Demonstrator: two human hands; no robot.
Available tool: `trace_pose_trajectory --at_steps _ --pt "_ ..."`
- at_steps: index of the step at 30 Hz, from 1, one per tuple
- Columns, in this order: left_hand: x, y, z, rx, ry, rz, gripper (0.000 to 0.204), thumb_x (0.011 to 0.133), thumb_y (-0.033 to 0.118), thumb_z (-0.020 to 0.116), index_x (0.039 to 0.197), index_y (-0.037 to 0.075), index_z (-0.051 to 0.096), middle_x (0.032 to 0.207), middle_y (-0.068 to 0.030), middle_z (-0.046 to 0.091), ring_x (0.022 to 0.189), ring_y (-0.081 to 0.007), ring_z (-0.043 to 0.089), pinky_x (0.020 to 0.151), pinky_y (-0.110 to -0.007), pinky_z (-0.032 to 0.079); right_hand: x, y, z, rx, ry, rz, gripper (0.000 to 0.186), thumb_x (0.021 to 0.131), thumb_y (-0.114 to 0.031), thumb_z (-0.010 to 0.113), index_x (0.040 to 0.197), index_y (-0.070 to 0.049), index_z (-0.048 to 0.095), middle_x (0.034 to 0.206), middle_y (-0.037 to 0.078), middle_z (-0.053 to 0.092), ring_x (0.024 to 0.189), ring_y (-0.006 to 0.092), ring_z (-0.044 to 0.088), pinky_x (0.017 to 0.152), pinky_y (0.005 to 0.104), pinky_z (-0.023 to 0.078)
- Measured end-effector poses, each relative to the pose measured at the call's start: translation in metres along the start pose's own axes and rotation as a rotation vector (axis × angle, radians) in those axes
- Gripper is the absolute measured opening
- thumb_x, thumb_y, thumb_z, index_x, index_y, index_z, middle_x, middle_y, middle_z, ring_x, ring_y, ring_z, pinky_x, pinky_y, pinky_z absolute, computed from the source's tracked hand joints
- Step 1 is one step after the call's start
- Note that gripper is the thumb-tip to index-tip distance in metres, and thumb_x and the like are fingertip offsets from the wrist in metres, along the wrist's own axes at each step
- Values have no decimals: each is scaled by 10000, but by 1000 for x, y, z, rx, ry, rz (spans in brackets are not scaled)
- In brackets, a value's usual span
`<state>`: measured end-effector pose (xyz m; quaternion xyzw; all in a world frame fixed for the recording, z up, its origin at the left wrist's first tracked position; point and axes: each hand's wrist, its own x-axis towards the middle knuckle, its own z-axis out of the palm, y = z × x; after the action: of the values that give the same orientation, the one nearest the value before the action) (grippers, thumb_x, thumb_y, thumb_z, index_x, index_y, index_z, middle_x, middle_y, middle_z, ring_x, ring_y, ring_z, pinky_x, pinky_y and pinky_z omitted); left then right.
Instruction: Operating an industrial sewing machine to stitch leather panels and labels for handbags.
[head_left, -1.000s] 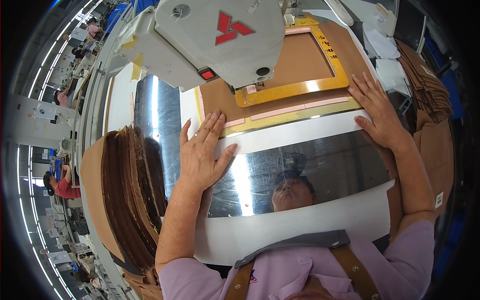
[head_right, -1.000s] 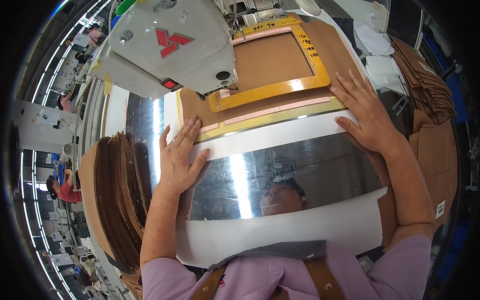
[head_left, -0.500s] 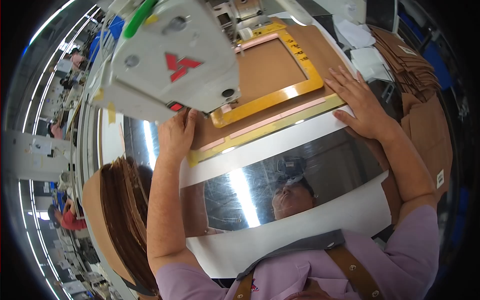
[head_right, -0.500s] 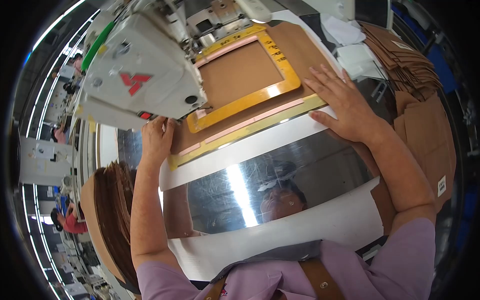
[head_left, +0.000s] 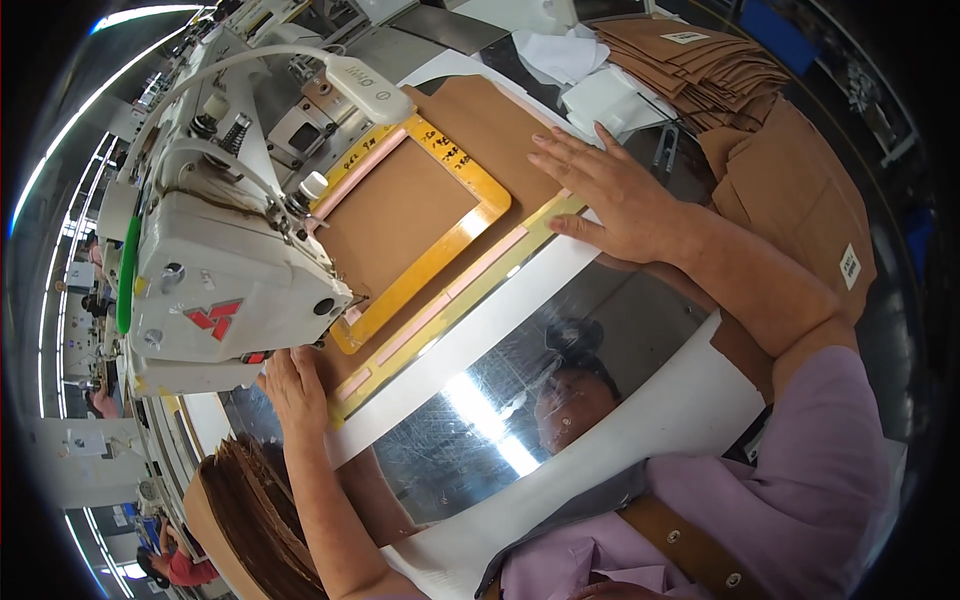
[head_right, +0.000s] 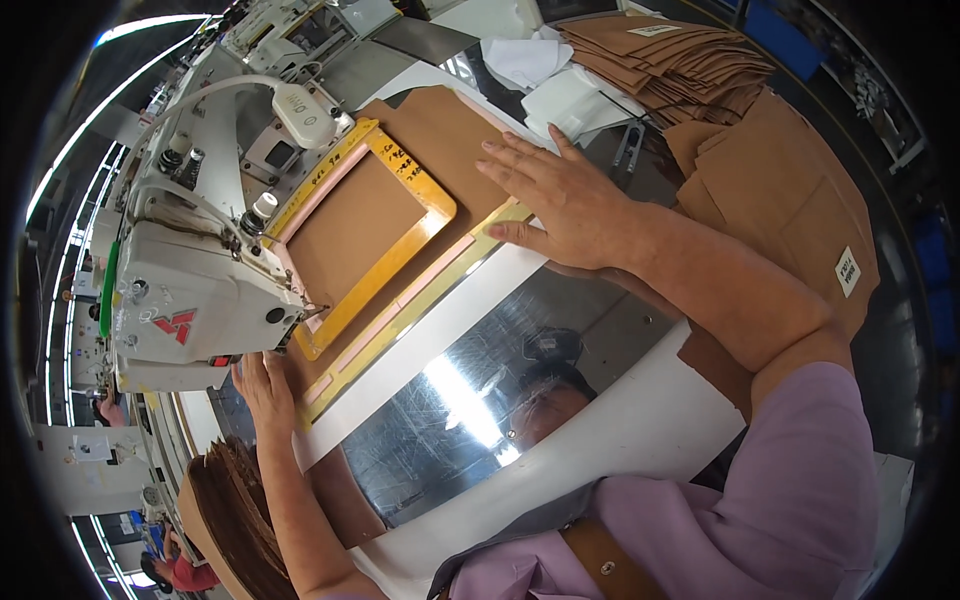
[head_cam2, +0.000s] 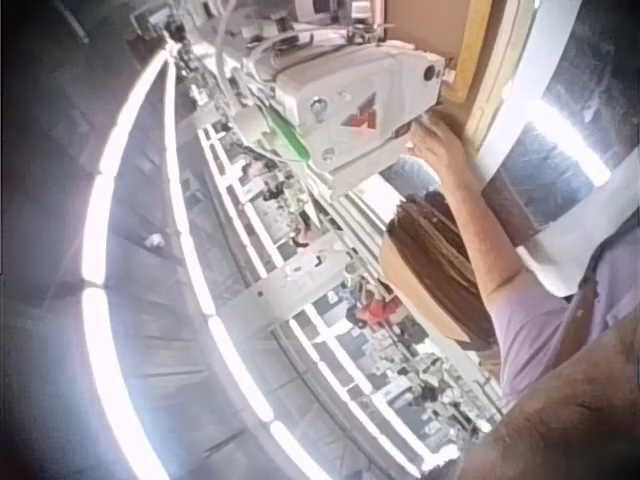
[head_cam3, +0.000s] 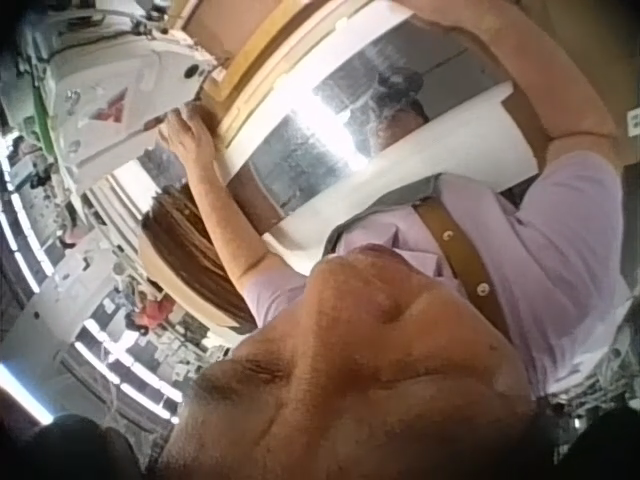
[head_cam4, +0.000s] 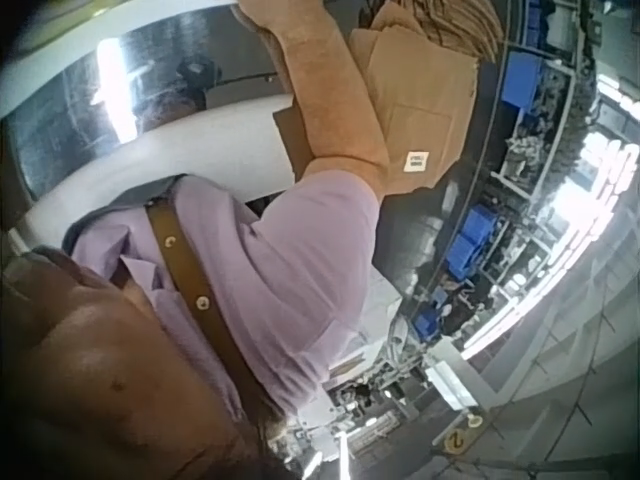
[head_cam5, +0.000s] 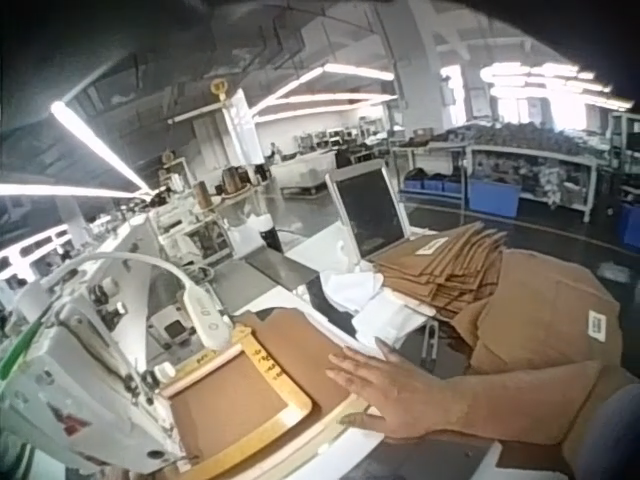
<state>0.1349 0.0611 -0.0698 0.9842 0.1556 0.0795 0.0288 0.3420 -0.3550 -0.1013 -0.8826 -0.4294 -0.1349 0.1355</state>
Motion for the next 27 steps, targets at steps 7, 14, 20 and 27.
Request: trace_pose_trajectory --at_steps 7,14,20,27 --pt "-61 39 0 -167 -68 178 602 1074 412 405 1543 35 432 1608 -162 429 1546 -331 299 1248 -540 81 -1 8 6 -31 -55 82 677 1050 -496 488 1501 9 467 1583 146 449 1527 261 327 1264 518 194" --pt "-65 28 -6 -143 72 214 531 1020 401 514 1419 60 593 1474 -137 587 1440 -319 477 1249 -535 134 -4 9 -5 73 52 -67 548 1005 -372 615 1410 -5 579 1492 152 555 1453 273 451 1220 484 321" --pt "-64 28 -4 -186 103 173 334 920 224 650 1187 56 760 1253 -124 737 1266 -266 653 1227 -497 236 -4 11 -6 50 80 -110 420 978 -357 658 1235 -29 711 1329 147 679 1321 291 593 1163 477 405" --pt "-63 30 -6 -171 206 205 230 902 112 640 1066 56 792 1120 -89 780 1171 -214 698 1171 -444 336 -3 10 -17 -4 212 -124 318 934 -316 708 1104 -52 760 1215 125 733 1208 282 669 1078 488 486"
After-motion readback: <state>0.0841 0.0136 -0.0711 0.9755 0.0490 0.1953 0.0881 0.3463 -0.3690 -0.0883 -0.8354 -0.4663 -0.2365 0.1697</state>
